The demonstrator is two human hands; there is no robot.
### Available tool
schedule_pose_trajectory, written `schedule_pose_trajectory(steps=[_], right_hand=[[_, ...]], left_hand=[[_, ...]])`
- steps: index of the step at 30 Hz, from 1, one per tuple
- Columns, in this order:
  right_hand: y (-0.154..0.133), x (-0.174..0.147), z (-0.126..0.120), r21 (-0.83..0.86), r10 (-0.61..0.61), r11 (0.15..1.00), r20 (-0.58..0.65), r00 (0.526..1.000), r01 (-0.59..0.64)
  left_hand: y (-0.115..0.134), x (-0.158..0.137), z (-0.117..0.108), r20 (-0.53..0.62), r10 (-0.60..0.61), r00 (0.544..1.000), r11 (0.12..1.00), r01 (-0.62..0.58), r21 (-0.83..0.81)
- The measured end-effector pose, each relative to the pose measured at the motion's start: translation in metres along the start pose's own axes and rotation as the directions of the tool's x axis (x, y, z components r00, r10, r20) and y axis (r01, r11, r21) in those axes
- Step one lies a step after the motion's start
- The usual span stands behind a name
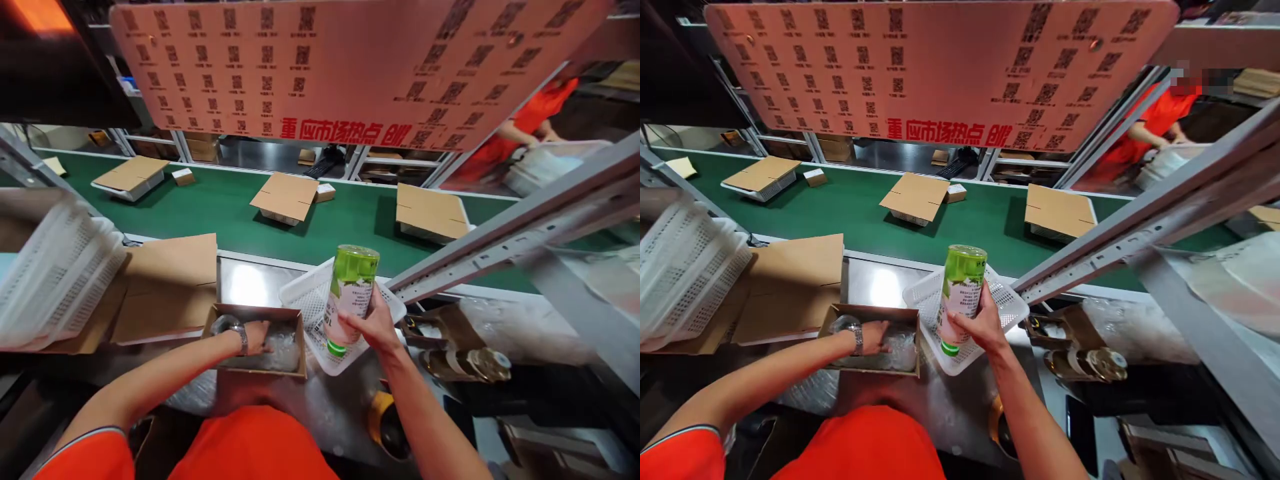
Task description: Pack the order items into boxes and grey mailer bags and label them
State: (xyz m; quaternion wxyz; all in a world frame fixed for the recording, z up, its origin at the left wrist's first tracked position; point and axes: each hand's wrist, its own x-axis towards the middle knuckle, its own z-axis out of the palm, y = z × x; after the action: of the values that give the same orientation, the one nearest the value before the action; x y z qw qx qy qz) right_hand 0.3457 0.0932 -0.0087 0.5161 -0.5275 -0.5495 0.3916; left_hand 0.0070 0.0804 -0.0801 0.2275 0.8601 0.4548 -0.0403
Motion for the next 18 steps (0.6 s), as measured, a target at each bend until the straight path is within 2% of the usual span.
schedule_pose_trajectory(steps=[1, 2, 3, 5, 7, 8, 9, 10, 11, 12, 14, 15, 16, 17, 18], right_hand=[[-0.022, -0.003, 0.008, -0.039, -0.112, 0.992, 0.105, 0.988, 0.116], [-0.041, -0.006, 0.019, -0.073, -0.200, 0.973, 0.219, 0.955, 0.220], [-0.056, -0.008, 0.033, -0.087, -0.263, 0.947, 0.345, 0.901, 0.310], [-0.069, -0.010, 0.069, -0.065, -0.312, 0.900, 0.595, 0.741, 0.431], [-0.063, -0.011, 0.111, -0.057, -0.265, 0.870, 0.783, 0.563, 0.489], [-0.054, -0.012, 0.133, -0.085, -0.208, 0.853, 0.849, 0.486, 0.516], [-0.044, -0.013, 0.153, -0.141, -0.133, 0.825, 0.893, 0.430, 0.548], [-0.033, -0.015, 0.171, -0.217, -0.046, 0.779, 0.916, 0.398, 0.588], [-0.023, -0.017, 0.185, -0.295, 0.038, 0.719, 0.920, 0.389, 0.629], [-0.015, -0.020, 0.195, -0.366, 0.108, 0.650, 0.912, 0.395, 0.666], [-0.005, -0.026, 0.199, -0.439, 0.170, 0.561, 0.891, 0.422, 0.702], [-0.001, -0.028, 0.193, -0.442, 0.152, 0.564, 0.886, 0.439, 0.697], [0.002, -0.031, 0.181, -0.440, 0.102, 0.592, 0.872, 0.479, 0.675], [0.006, -0.033, 0.166, -0.449, 0.025, 0.628, 0.828, 0.560, 0.636], [0.011, -0.036, 0.149, -0.477, -0.062, 0.660, 0.735, 0.675, 0.581]], left_hand=[[-0.008, -0.013, -0.010, 0.009, 0.004, 1.000, 1.000, -0.005, 0.008], [-0.017, -0.029, -0.021, 0.003, 0.013, 1.000, 1.000, -0.013, 0.009], [-0.027, -0.047, -0.031, -0.019, 0.027, 0.999, 1.000, -0.027, -0.003], [-0.047, -0.088, -0.047, -0.125, 0.024, 0.992, 0.997, -0.034, -0.074], [-0.066, -0.128, -0.050, -0.311, -0.088, 0.946, 0.976, 0.019, -0.218], [-0.073, -0.144, -0.046, -0.399, -0.187, 0.898, 0.949, 0.060, -0.310], [-0.079, -0.156, -0.038, -0.457, -0.289, 0.841, 0.911, 0.095, -0.402], [-0.082, -0.163, -0.028, -0.488, -0.381, 0.786, 0.866, 0.119, -0.485], [-0.084, -0.167, -0.017, -0.489, -0.443, 0.752, 0.824, 0.127, -0.552], [-0.084, -0.167, -0.005, -0.470, -0.473, 0.745, 0.790, 0.123, -0.601], [-0.082, -0.161, 0.017, -0.415, -0.458, 0.786, 0.754, 0.096, -0.650], [-0.080, -0.155, 0.025, -0.395, -0.435, 0.809, 0.746, 0.079, -0.661], [-0.079, -0.150, 0.032, -0.380, -0.412, 0.828, 0.742, 0.062, -0.668], [-0.078, -0.145, 0.037, -0.369, -0.391, 0.843, 0.737, 0.048, -0.674], [-0.078, -0.141, 0.040, -0.357, -0.373, 0.857, 0.733, 0.037, -0.679]])
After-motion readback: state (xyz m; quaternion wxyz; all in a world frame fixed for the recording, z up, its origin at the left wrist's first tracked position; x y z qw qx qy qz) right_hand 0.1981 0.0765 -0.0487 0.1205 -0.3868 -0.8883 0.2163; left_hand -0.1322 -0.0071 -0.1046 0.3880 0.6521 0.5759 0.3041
